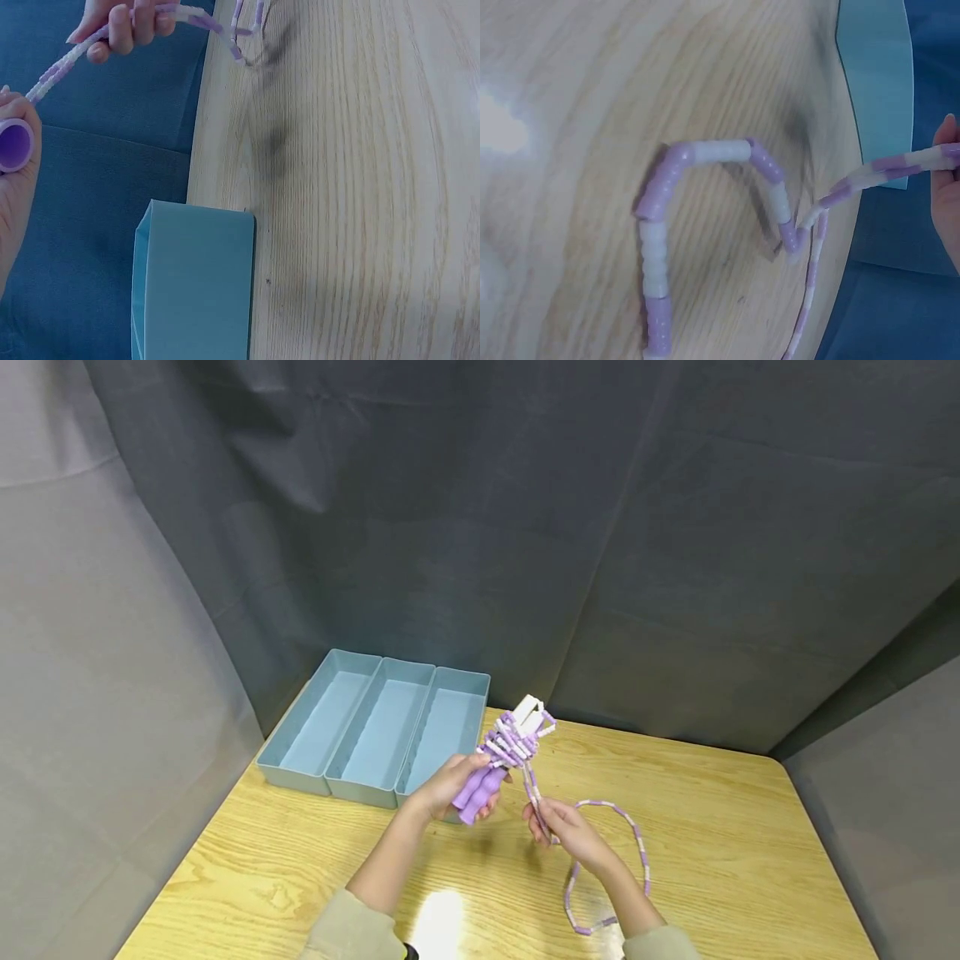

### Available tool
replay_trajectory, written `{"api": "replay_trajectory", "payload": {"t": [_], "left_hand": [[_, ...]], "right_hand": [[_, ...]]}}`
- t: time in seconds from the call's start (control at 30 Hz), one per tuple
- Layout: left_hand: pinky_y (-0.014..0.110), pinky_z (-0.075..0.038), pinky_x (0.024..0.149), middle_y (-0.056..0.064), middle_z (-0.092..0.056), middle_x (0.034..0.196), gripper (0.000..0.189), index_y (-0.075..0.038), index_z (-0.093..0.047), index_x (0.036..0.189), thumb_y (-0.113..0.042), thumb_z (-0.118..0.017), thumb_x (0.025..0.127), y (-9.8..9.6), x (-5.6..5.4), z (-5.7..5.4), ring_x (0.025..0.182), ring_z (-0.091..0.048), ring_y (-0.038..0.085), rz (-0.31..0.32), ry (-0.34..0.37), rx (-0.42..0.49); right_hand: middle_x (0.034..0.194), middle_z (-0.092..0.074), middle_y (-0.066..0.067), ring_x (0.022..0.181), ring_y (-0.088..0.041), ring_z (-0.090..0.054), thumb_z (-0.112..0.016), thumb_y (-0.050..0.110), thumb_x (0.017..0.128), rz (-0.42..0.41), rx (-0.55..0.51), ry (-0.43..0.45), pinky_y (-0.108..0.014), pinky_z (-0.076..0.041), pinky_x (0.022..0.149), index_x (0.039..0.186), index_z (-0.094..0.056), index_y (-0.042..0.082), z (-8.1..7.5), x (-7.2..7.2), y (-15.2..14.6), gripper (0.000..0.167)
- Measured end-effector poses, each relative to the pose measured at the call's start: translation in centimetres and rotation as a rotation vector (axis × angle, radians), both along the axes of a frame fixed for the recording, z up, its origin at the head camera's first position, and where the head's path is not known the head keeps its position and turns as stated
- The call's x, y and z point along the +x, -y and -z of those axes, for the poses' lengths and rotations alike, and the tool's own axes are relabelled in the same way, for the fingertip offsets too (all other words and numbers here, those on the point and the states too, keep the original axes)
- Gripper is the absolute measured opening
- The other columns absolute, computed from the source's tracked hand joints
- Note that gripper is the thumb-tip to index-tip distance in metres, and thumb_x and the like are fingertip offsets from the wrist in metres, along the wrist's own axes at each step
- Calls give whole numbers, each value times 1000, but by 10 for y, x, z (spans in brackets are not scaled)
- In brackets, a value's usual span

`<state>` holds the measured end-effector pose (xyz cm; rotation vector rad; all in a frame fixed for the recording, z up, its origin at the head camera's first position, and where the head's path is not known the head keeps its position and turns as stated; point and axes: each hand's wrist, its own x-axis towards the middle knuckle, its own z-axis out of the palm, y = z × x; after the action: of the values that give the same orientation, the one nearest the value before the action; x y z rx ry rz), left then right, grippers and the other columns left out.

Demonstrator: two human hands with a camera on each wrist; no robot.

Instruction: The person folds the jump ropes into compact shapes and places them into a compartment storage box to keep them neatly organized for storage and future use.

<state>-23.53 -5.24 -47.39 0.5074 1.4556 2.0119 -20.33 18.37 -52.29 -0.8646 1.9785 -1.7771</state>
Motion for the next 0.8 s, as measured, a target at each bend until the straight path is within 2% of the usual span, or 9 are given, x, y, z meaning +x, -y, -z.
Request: {"api": "replay_trajectory", "payload": {"t": [0.2,0.4,0.67,0.8], "left_hand": [[24,-48,43,7,-56,62,41,1,-59,95,-36,-42,93,-1,-1,0,46,-53,12,-116,49,-9],[23,-48,42,8,-56,61,46,7,-57,98,-37,-46,92,-3,-4,2,45,-52,13,-238,84,-35],[24,-48,42,11,-56,62,52,10,-57,100,-41,-52,89,-4,-5,6,44,-52,13,-323,86,-71],[23,-48,42,11,-55,61,52,10,-57,98,-41,-53,88,-5,-5,6,44,-52,13,-331,67,-72]], "right_hand": [[68,-42,-32,55,-29,-43,-23,8,101,2,8,-23,-22,-45,49,100,-48,-12,0,5,-2,32],[66,-43,-30,53,-23,-43,-25,6,100,10,54,-47,-19,-44,46,96,-48,-10,-13,12,-6,29],[65,-48,-27,52,-35,-45,-28,3,99,23,162,-74,-25,-47,44,97,-52,-4,-38,21,-10,25],[64,-51,-20,49,-33,-49,-33,5,99,40,199,-93,-30,-50,42,100,-54,-4,-51,26,-11,23]]}}
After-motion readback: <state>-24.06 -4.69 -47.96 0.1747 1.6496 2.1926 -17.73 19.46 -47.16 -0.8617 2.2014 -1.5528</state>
